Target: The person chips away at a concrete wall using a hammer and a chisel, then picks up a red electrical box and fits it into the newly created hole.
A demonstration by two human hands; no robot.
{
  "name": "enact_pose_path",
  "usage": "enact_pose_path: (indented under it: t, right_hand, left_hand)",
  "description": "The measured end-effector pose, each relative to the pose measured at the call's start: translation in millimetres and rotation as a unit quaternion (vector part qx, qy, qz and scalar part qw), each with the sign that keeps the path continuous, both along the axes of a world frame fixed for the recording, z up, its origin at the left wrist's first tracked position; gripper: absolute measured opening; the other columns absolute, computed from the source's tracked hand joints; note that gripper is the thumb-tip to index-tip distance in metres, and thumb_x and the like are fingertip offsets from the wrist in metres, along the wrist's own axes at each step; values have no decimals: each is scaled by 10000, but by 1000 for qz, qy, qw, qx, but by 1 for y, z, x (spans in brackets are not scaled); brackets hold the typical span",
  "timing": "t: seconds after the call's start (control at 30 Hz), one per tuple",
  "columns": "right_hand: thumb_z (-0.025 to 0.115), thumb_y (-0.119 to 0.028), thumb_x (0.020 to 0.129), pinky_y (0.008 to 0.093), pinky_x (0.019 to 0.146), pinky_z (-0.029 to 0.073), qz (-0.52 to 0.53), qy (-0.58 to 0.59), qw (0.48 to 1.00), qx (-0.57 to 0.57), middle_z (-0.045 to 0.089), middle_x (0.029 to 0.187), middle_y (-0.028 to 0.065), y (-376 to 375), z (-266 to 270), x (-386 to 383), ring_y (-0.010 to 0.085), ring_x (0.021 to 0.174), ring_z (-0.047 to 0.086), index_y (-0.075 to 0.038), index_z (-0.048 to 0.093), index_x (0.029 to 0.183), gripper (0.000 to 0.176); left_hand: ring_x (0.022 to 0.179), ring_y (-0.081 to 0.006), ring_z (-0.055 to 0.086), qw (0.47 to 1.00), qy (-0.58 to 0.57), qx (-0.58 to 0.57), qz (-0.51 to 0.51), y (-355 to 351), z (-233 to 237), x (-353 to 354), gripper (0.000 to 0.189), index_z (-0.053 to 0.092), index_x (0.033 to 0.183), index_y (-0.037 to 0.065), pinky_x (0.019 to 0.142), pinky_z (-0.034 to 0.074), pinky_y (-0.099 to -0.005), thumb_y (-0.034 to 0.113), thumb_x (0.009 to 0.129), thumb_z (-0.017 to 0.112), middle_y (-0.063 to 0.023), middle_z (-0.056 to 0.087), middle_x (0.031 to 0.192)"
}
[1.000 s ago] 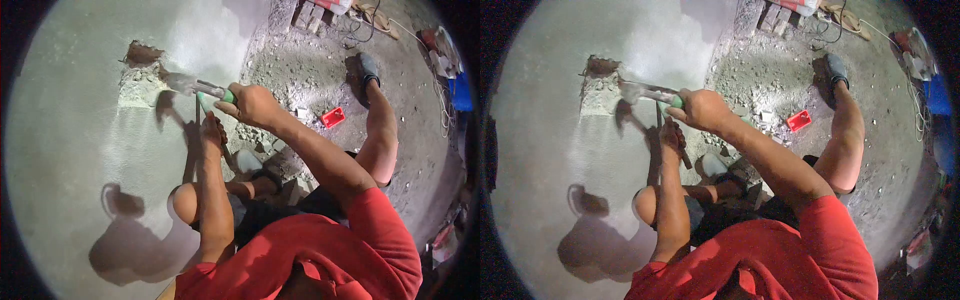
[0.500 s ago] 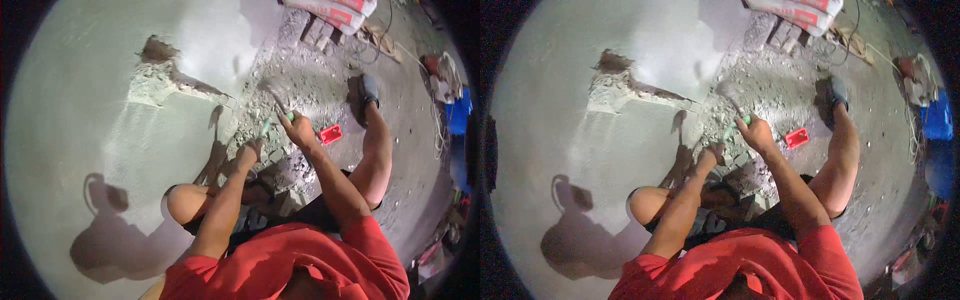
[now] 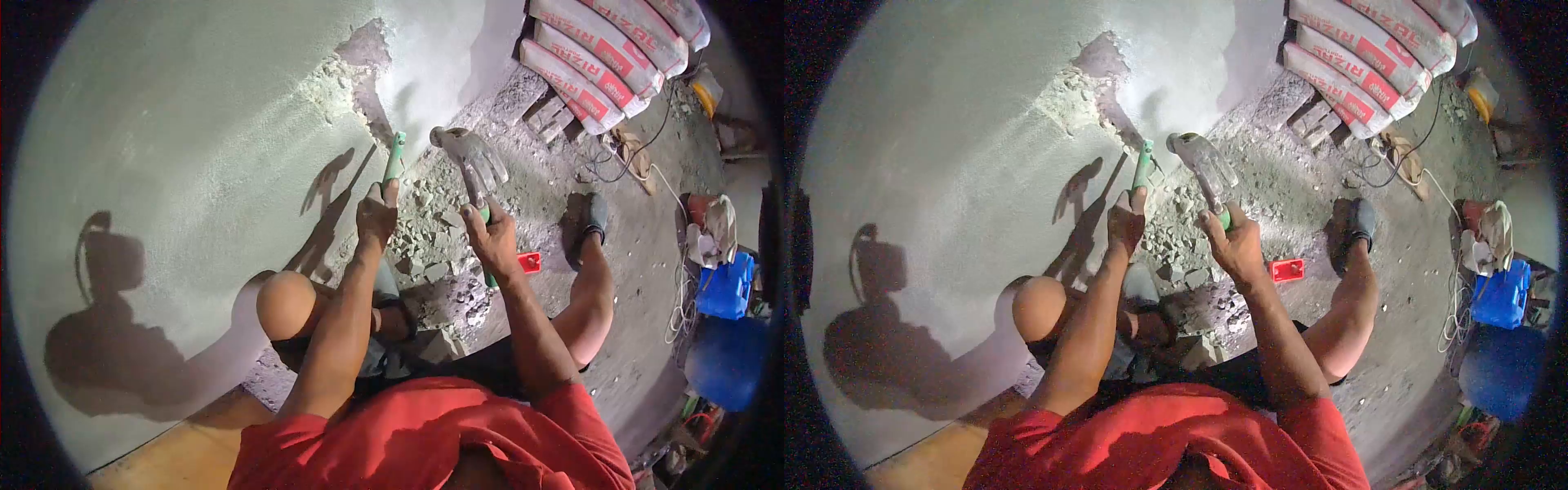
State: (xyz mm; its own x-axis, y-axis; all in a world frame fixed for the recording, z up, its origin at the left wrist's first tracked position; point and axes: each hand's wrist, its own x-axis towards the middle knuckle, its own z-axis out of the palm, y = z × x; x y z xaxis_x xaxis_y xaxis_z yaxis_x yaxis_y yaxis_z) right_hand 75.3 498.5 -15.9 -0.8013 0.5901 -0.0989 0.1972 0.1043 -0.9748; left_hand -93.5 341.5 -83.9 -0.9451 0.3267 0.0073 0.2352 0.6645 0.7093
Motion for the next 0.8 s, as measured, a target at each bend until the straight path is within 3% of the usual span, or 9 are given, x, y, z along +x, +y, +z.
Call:
enact_pose_path:
  t: [0.17, 0.3, 0.43, 0.47, 0.63, 0.7, 0.73, 0.77, 0.8]
  right_hand:
    - [678, -285, 917, 296, 549, 410, 11, -1, 998, 60, 533, 633, 24, 10, 10, 13, 83, 640, 441, 3, 560, 829, 324]
    - [690, -269, 901, 294, 529, 405, 6, 15, 998, 54, 556, 622, 61, 4, 35, 11, 75, 602, 464, 36, 623, 910, 312]
    - [701, -236, 884, 316, 514, 425, 24, 43, 990, 130, 614, 604, 100, 10, 18, -3, 127, 536, 513, 53, 642, 935, 299]
    - [701, -233, 882, 323, 544, 454, 36, 39, 991, 122, 641, 645, 116, 10, 20, -6, 144, 560, 541, 46, 653, 958, 293]
    - [701, -216, 880, 306, 629, 490, 50, 15, 993, 106, 683, 778, 152, 3, 34, -24, 161, 665, 613, 44, 649, 1034, 307]
    - [693, -210, 883, 307, 642, 496, 56, 60, 996, 33, 691, 803, 152, -2, 37, -34, 149, 699, 622, 41, 638, 1078, 322]
    - [678, -220, 890, 343, 651, 514, 46, 135, 989, 35, 686, 802, 199, -5, 21, -43, 231, 700, 669, 30, 635, 1059, 305]
    - [678, -220, 890, 343, 651, 514, 46, 134, 989, 35, 686, 802, 199, -2, -3, -51, 231, 700, 669, 30, 635, 1059, 305]
    - [669, -258, 898, 368, 655, 517, 45, 84, 985, 146, 674, 795, 229, 2, -28, -60, 297, 722, 678, 27, 633, 1020, 312]
  left_hand:
    - [715, -464, 614, 994, -49, 102, 9, 0, 7, 1, 505, 608, 872, -31, 650, 461, -494, 457, 970, 523, -262, 613, 721]
    - [653, -408, 607, 988, -27, 152, 26, 2, -2, 4, 431, 598, 841, -11, 612, 455, -459, 398, 972, 555, -233, 602, 688]
    - [605, -362, 589, 986, -32, 162, 6, 3, 11, 5, 400, 591, 830, 0, 584, 441, -431, 371, 975, 565, -203, 584, 655]
    - [594, -357, 583, 979, -48, 199, 7, 4, 15, 3, 426, 586, 851, -10, 574, 434, -436, 396, 975, 561, -196, 575, 644]
    - [601, -333, 597, 981, -105, 161, 28, 12, 11, 1, 488, 585, 871, -24, 587, 450, -440, 445, 987, 518, -193, 594, 661]
    - [602, -325, 598, 967, -113, 228, 30, 18, 5, 2, 493, 594, 880, -18, 598, 463, -440, 453, 991, 505, -189, 602, 668]
    - [598, -326, 598, 968, -142, 203, 42, 18, 24, 4, 498, 595, 881, -24, 593, 468, -434, 450, 996, 496, -187, 603, 668]
    - [598, -326, 598, 968, -143, 203, 42, 18, 29, 4, 498, 595, 881, -24, 593, 468, -434, 450, 996, 496, -187, 603, 668]
    - [603, -329, 609, 976, -121, 181, 28, 17, 31, 4, 478, 594, 891, -27, 585, 472, -430, 431, 997, 505, -182, 611, 676]
